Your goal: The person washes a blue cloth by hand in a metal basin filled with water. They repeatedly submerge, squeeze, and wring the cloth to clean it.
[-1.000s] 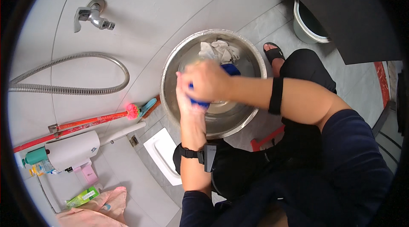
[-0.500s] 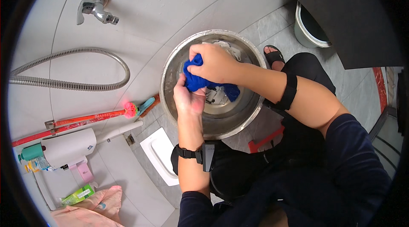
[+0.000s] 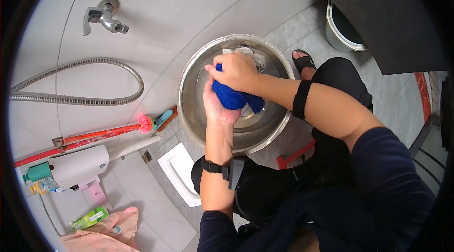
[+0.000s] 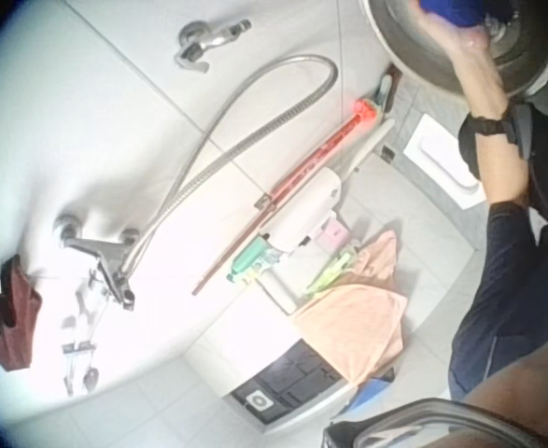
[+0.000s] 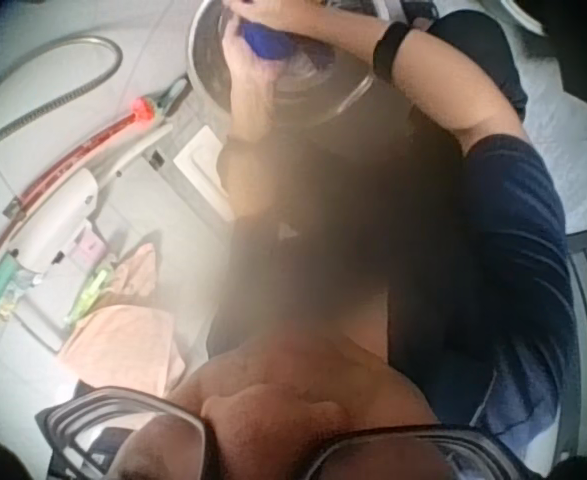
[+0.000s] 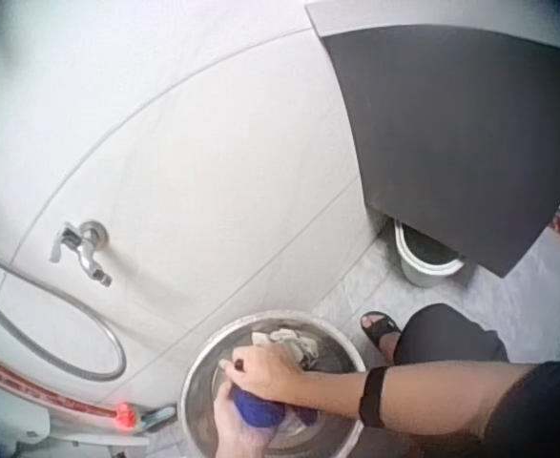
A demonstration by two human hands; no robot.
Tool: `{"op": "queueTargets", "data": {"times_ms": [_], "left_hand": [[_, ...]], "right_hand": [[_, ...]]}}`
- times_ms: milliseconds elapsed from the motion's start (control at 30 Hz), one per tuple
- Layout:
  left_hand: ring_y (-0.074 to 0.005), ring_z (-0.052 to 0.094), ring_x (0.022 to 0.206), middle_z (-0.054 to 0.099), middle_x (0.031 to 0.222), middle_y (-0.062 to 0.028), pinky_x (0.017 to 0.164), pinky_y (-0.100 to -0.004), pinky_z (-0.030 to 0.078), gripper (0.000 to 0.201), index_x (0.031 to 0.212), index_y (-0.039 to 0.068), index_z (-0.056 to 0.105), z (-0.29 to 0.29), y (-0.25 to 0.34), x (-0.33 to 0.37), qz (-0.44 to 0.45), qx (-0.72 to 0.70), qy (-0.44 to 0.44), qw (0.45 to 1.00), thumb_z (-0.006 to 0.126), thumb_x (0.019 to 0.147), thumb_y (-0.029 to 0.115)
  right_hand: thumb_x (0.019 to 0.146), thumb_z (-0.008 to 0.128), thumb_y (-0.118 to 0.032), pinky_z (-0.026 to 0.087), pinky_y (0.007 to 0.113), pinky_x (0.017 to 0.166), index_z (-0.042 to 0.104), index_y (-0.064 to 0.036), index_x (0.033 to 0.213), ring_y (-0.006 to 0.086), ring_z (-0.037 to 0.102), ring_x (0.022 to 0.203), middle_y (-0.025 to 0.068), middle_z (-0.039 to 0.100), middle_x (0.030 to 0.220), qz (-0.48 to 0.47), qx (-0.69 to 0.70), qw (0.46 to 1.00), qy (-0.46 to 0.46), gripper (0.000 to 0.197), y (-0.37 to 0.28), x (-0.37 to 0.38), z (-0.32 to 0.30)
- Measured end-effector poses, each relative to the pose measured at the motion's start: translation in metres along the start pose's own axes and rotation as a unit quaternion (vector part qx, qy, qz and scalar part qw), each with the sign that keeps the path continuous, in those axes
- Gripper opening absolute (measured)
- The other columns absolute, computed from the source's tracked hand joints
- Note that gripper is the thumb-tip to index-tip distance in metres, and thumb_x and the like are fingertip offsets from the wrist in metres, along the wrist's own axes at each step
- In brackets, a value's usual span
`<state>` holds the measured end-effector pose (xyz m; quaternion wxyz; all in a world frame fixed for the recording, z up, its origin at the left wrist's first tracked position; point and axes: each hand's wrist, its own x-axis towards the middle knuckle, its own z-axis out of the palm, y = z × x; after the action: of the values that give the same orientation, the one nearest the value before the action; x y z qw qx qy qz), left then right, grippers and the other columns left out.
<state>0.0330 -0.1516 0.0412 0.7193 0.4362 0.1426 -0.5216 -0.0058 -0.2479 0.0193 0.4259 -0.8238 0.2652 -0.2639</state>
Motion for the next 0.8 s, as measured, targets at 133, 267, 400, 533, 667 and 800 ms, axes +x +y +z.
{"op": "queueTargets", "data": {"times_ms": [133,267,400,533,667,800], "left_hand": [[-0.0275,0.065,0.105,0.068,0.114,-0.0093,0.092,-0.0446,0.052,0.045,0.119,0.01,0.062,-0.011,0.006,-0.005,0.045,-0.003,0.024,0.999,0.038,0.097,0.041],[-0.0287,0.066,0.103,0.068,0.113,-0.01,0.09,-0.0459,0.053,0.045,0.116,0.006,0.062,-0.02,0.022,-0.013,0.059,0.01,-0.059,0.996,0.039,0.096,0.039],[-0.0283,0.066,0.102,0.068,0.115,-0.0098,0.09,-0.0469,0.052,0.047,0.119,0.007,0.061,-0.028,0.019,-0.009,0.05,0.044,-0.048,0.997,0.039,0.096,0.041],[-0.0271,0.065,0.107,0.065,0.121,-0.0105,0.092,-0.0454,0.051,0.05,0.126,0.008,0.057,-0.022,0.011,-0.01,-0.008,0.038,-0.04,0.998,0.038,0.098,0.046],[-0.0263,0.064,0.11,0.064,0.124,-0.0109,0.092,-0.044,0.052,0.054,0.126,0.008,0.057,-0.017,0.02,-0.001,0.021,0.042,0.052,0.998,0.04,0.099,0.053],[-0.0264,0.064,0.109,0.064,0.123,-0.0107,0.092,-0.0441,0.053,0.053,0.125,0.009,0.057,-0.05,0.02,0.011,-0.001,-0.014,-0.058,0.998,0.04,0.099,0.052]], "right_hand": [[0.084,0.066,-0.052,0.051,0.046,0.076,0.066,-0.0017,0.098,0.0316,0.067,0.089,0.0185,0.069,0.091,0.145,0.084,0.985,-0.034,0.052,-0.015,-0.01,0.004],[0.084,0.067,-0.05,0.052,0.037,0.082,0.062,0.0058,0.109,0.0235,0.065,0.097,0.016,0.067,0.105,0.338,0.286,0.864,-0.24,0.061,-0.018,0.006,-0.009],[0.079,0.073,-0.034,0.053,0.037,0.072,0.067,0.0016,0.091,0.0251,0.067,0.083,0.0151,0.069,0.092,0.248,0.307,0.894,-0.213,0.038,-0.009,0.009,-0.011],[0.072,0.072,-0.027,0.05,0.042,0.068,0.064,0.0009,0.079,0.035,0.063,0.074,0.0214,0.064,0.083,0.038,0.116,0.992,-0.023,0.03,-0.008,0.003,-0.008],[0.07,0.07,-0.024,0.05,0.045,0.068,0.062,-0.0036,0.075,0.0379,0.062,0.078,0.0174,0.062,0.08,-0.098,0.129,0.987,-0.018,0.022,-0.035,-0.034,-0.006],[0.069,0.072,-0.022,0.049,0.042,0.064,0.059,-0.007,0.069,0.0309,0.059,0.071,0.01,0.055,0.073,-0.307,0.103,0.946,-0.003,0.02,-0.046,-0.062,-0.006]]}}
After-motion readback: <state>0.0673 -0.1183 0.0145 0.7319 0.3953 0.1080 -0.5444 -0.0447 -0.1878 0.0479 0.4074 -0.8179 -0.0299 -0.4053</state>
